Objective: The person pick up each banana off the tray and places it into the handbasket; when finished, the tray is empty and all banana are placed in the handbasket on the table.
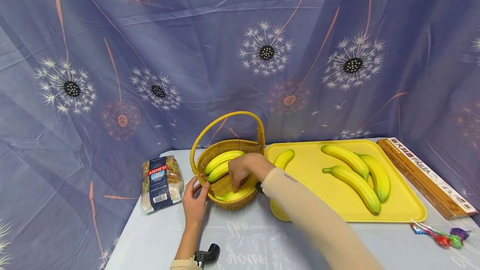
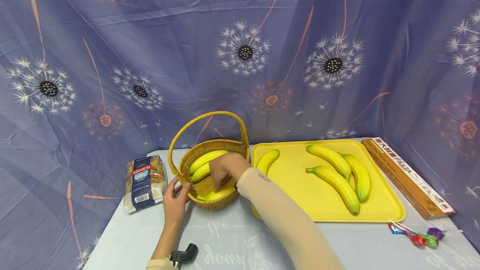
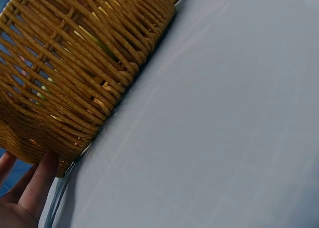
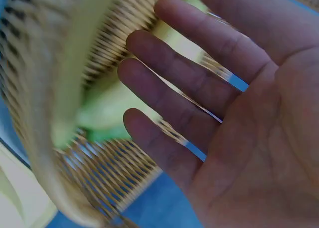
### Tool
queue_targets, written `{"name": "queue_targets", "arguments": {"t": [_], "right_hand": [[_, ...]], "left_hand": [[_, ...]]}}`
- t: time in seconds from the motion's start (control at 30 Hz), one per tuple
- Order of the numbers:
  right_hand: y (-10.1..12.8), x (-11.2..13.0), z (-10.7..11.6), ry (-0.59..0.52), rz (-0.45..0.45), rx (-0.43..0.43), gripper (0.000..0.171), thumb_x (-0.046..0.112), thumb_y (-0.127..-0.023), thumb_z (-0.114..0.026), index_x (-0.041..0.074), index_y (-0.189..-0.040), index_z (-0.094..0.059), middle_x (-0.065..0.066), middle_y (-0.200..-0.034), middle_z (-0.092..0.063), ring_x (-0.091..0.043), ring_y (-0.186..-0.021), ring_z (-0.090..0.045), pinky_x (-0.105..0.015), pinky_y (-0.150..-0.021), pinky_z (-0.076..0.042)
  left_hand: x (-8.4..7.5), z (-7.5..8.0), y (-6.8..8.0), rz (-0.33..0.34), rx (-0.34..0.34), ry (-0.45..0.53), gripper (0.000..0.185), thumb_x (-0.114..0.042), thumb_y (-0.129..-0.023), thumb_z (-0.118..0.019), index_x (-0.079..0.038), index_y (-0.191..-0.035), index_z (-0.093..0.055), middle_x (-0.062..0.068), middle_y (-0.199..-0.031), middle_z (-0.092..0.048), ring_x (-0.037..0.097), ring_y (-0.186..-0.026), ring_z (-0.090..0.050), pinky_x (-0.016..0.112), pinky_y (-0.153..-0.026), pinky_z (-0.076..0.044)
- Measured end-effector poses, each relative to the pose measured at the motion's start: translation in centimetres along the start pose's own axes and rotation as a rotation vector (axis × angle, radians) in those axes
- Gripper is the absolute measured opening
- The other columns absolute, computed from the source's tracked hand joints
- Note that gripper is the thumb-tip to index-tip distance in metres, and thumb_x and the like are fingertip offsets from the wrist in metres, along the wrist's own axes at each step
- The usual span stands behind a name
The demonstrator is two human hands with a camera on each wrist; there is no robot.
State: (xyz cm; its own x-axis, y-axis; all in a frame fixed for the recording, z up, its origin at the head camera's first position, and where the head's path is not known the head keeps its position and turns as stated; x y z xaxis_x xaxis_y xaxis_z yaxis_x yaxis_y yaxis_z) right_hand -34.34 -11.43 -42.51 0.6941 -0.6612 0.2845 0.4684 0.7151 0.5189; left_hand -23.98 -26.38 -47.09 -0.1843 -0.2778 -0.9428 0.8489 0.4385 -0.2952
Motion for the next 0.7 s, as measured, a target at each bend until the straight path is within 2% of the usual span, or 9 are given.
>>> {"name": "queue_targets", "arguments": {"t": [0.07,0.17,0.3,0.4,0.57,0.7], "right_hand": [[0.9,0.1,1.0,0.013,0.053,-0.053,0.010,0.033,-0.085,-0.074,0.025,-0.081,-0.077,0.014,-0.078,-0.063,-0.007,-0.069,-0.055,-0.025,-0.062,-0.048],[2.4,-0.1,2.5,0.024,0.102,-0.116,0.006,0.031,-0.087,-0.073,0.026,-0.089,-0.076,0.015,-0.090,-0.065,-0.008,-0.081,-0.060,-0.026,-0.069,-0.052],[4.9,-1.4,3.8,-0.033,0.139,-0.172,0.013,0.028,-0.088,-0.073,0.025,-0.101,-0.074,0.012,-0.099,-0.065,-0.008,-0.089,-0.060,-0.027,-0.075,-0.053],[6.8,-3.4,4.1,-0.097,0.151,-0.208,0.019,0.024,-0.089,-0.071,0.021,-0.108,-0.072,0.007,-0.102,-0.066,-0.009,-0.090,-0.060,-0.028,-0.077,-0.053],[8.8,-7.6,3.9,-0.152,0.132,-0.264,0.021,0.020,-0.091,-0.069,0.018,-0.112,-0.070,0.003,-0.104,-0.067,-0.010,-0.091,-0.060,-0.030,-0.078,-0.053],[8.8,-11.2,2.7,-0.169,0.034,-0.293,0.026,0.013,-0.090,-0.068,0.013,-0.116,-0.069,-0.001,-0.109,-0.066,-0.021,-0.102,-0.059,-0.037,-0.085,-0.052]], "left_hand": [[0.0,0.0,0.0,0.003,0.005,0.001,0.047,-0.022,-0.092,-0.067,-0.002,-0.133,-0.055,0.011,-0.133,-0.051,0.031,-0.112,-0.056,0.025,-0.065,-0.058],[0.1,0.0,0.0,0.011,0.004,0.009,0.046,-0.022,-0.092,-0.067,-0.003,-0.133,-0.055,0.010,-0.133,-0.051,0.030,-0.113,-0.056,0.026,-0.065,-0.058],[0.2,0.0,0.0,0.017,0.000,0.013,0.046,-0.022,-0.092,-0.068,-0.003,-0.132,-0.056,0.009,-0.133,-0.051,0.030,-0.113,-0.056,0.031,-0.067,-0.059],[0.3,0.0,0.1,0.021,0.003,0.017,0.046,-0.023,-0.092,-0.068,-0.004,-0.132,-0.056,0.009,-0.134,-0.051,0.030,-0.113,-0.055,0.034,-0.068,-0.059],[0.3,0.0,0.1,0.012,-0.002,0.026,0.044,-0.021,-0.092,-0.068,-0.005,-0.131,-0.057,0.009,-0.132,-0.052,0.030,-0.112,-0.056,0.033,-0.068,-0.059],[0.2,0.0,0.0,-0.004,-0.002,0.023,0.043,-0.020,-0.092,-0.067,-0.005,-0.130,-0.058,0.009,-0.131,-0.053,0.030,-0.111,-0.056,0.031,-0.066,-0.059]]}}
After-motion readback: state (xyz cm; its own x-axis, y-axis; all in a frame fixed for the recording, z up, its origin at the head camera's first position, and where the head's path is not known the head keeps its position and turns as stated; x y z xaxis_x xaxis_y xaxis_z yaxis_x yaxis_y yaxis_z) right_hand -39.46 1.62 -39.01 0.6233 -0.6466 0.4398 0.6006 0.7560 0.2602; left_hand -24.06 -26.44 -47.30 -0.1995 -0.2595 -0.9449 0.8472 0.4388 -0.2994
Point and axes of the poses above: each hand's wrist, its own y-axis away from the middle knuckle, its own z-axis out of the back of the hand, x = y × z, the point moved 7 cm from there along -y, towards the middle knuckle
